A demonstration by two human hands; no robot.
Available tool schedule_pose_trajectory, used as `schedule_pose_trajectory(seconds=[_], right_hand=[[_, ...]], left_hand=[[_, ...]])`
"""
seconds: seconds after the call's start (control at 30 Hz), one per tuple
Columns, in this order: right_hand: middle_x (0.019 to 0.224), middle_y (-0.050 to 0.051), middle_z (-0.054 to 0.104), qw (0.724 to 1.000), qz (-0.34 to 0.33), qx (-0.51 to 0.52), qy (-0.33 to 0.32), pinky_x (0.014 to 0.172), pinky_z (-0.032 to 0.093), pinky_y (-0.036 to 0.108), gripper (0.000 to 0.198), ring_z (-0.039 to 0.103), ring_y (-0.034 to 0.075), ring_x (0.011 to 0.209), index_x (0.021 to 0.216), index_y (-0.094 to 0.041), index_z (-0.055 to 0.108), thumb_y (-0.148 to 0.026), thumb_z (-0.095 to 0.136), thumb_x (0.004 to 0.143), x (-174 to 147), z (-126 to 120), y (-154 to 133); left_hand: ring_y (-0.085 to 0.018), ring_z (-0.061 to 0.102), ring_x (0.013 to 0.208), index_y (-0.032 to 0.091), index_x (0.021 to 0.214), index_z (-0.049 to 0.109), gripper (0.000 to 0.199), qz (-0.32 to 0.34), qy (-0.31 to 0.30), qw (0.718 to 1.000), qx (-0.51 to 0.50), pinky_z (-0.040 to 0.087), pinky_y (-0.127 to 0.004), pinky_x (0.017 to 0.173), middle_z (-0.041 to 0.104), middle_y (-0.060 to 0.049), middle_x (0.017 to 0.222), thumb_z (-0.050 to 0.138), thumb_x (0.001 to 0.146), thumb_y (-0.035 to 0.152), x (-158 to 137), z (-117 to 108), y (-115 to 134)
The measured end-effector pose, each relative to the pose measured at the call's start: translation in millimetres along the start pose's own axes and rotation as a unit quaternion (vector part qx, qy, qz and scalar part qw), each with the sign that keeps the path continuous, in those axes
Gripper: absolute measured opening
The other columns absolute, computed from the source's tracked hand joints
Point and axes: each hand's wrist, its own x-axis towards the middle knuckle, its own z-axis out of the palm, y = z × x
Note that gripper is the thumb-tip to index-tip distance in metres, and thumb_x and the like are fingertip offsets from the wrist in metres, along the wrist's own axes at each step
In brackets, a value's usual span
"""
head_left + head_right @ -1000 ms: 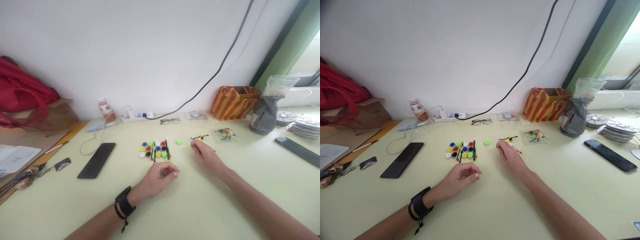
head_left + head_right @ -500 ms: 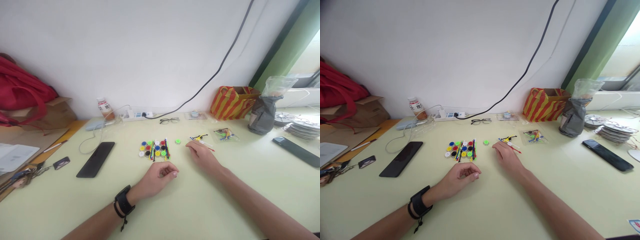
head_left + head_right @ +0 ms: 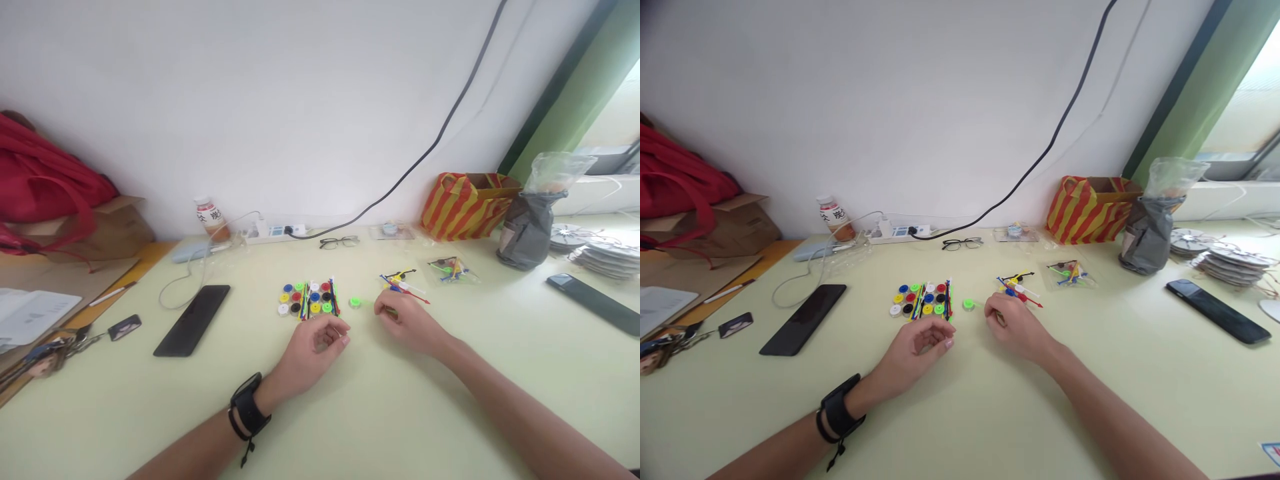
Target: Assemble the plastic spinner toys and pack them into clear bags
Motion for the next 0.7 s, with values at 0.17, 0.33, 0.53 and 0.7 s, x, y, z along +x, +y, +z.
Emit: schedule_pose_trajectory(seconds=[0.17,0.33,0.53,0.7], right_hand=[[0.064,-0.002,0.053,0.991,0.021,0.084,-0.100,0.056,0.035,0.027,0.018,0.048,0.014,0.061,0.066,-0.021,0.049,-0.006,0.048,0.076,-8,-13,-22],[0.063,-0.003,0.052,0.961,0.027,0.192,-0.198,0.054,0.036,0.024,0.016,0.045,0.013,0.059,0.066,-0.020,0.057,-0.007,0.051,0.074,-12,-16,-31],[0.084,0.002,0.069,0.920,0.043,0.326,-0.214,0.076,0.051,0.030,0.011,0.063,0.017,0.077,0.086,-0.019,0.071,-0.014,0.061,0.085,-10,-21,-35],[0.084,0.003,0.066,0.889,0.053,0.401,-0.213,0.073,0.051,0.030,0.022,0.059,0.016,0.075,0.104,-0.019,0.075,-0.038,0.070,0.094,-8,-16,-40]], left_hand=[[-0.017,0.058,0.078,0.023,0.116,0.070,0.027,0.046,0.024,0.990,0.133,0.049,-0.030,0.073,0.065,-0.006,0.101,0.071,0.090,0.030,-3,1,2],[-0.019,0.058,0.086,0.023,0.106,0.074,0.016,0.055,-0.055,0.984,0.158,0.045,-0.029,0.072,0.067,-0.007,0.110,0.069,0.093,0.031,-3,0,10],[-0.016,0.053,0.076,0.020,0.094,0.069,0.014,0.010,-0.062,0.989,0.131,0.040,-0.026,0.066,0.063,0.000,0.083,0.073,0.090,0.033,0,-4,7],[-0.013,0.054,0.072,0.016,0.093,0.070,0.023,-0.015,-0.073,0.997,0.031,0.044,-0.026,0.066,0.064,-0.001,0.082,0.074,0.091,0.039,1,-2,8]])
